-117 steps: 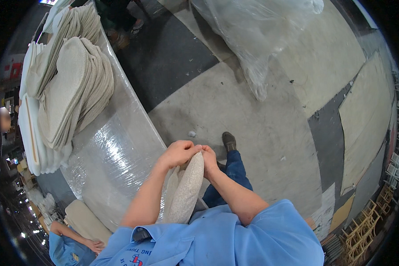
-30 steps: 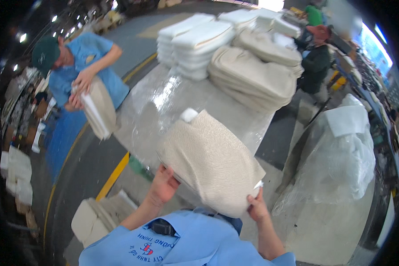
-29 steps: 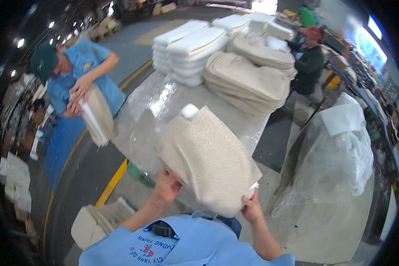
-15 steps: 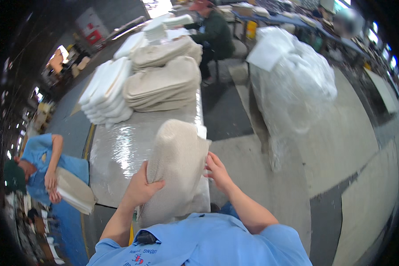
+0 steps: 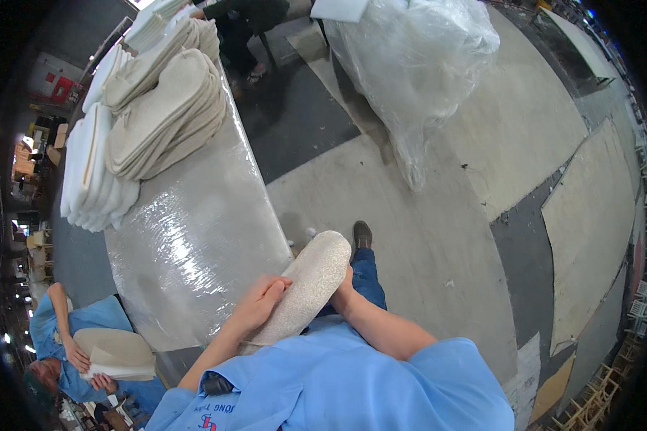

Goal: The person inserts white foam inserts into beige fabric covers, aligns edges, and stacks the finished cushions on a table. The person handles foam and covers one at a time, smoothing and adjusting the fit before placing each completed unit on a growing stack.

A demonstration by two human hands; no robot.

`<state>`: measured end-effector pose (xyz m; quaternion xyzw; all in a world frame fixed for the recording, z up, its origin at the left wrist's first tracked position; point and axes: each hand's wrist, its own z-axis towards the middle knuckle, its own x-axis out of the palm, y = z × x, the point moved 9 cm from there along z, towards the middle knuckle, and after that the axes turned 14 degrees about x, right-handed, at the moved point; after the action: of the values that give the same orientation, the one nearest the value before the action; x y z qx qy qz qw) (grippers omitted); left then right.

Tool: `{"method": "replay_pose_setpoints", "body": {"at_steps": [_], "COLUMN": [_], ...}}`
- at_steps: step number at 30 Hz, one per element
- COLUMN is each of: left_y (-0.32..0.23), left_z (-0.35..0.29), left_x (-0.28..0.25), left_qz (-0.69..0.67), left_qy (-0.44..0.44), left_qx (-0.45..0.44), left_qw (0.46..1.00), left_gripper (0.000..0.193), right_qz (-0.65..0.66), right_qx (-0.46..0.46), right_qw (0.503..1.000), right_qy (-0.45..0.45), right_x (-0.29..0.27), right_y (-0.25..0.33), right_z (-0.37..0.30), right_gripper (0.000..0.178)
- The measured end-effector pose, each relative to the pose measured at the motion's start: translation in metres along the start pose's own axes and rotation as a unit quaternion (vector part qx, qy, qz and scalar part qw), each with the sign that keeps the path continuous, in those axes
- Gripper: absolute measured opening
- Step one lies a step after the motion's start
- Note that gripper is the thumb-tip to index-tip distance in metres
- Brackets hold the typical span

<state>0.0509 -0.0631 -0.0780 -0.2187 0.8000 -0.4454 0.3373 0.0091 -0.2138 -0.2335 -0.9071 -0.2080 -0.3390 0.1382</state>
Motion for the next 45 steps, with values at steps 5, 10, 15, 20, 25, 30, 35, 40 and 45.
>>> {"method": "replay_pose_setpoints", "body": {"at_steps": [5, 10, 15, 20, 25, 30, 35, 40, 45], "left_y": [0.019, 0.027, 0.046, 0.043, 0.05, 0.048, 0.04, 0.036, 0.043], "left_z": [0.02, 0.024, 0.037, 0.091, 0.096, 0.095, 0.094, 0.096, 0.088], "left_x": [0.02, 0.021, 0.003, -0.012, 0.028, 0.015, 0.019, 0.027, 0.001], "left_qz": [0.046, 0.056, 0.062, 0.179, 0.205, 0.184, 0.139, 0.134, 0.138], "left_qy": [-0.067, -0.116, -0.158, -0.126, -0.048, -0.182, -0.221, -0.221, -0.279], "left_qx": [0.043, 0.038, -0.038, -0.018, -0.043, 0.023, 0.012, 0.014, 0.04], "left_qw": [0.996, 0.991, 0.985, 0.976, 0.977, 0.966, 0.965, 0.966, 0.949], "left_gripper": [0.031, 0.027, 0.029, 0.033, 0.028, 0.018, 0.012, 0.017, 0.026], "right_qz": [-0.048, -0.076, -0.101, -0.115, -0.126, -0.146, -0.164, -0.195, -0.402], "right_qx": [0.035, 0.045, 0.053, 0.048, 0.038, 0.025, 0.024, 0.027, -0.087], "right_qw": [0.997, 0.994, 0.991, 0.988, 0.986, 0.982, 0.978, 0.971, 0.896], "right_qy": [-0.046, -0.071, -0.074, -0.09, -0.1, -0.116, -0.13, -0.136, -0.166], "right_x": [-0.022, -0.041, -0.045, -0.053, -0.059, -0.065, -0.074, -0.077, -0.074], "right_y": [0.001, -0.004, -0.011, -0.006, -0.011, -0.006, -0.003, -0.003, 0.051], "right_z": [0.016, 0.043, 0.06, 0.04, 0.034, 0.036, 0.045, 0.05, 0.044], "right_gripper": [0.026, 0.026, 0.026, 0.025, 0.025, 0.025, 0.025, 0.024, 0.024]}}
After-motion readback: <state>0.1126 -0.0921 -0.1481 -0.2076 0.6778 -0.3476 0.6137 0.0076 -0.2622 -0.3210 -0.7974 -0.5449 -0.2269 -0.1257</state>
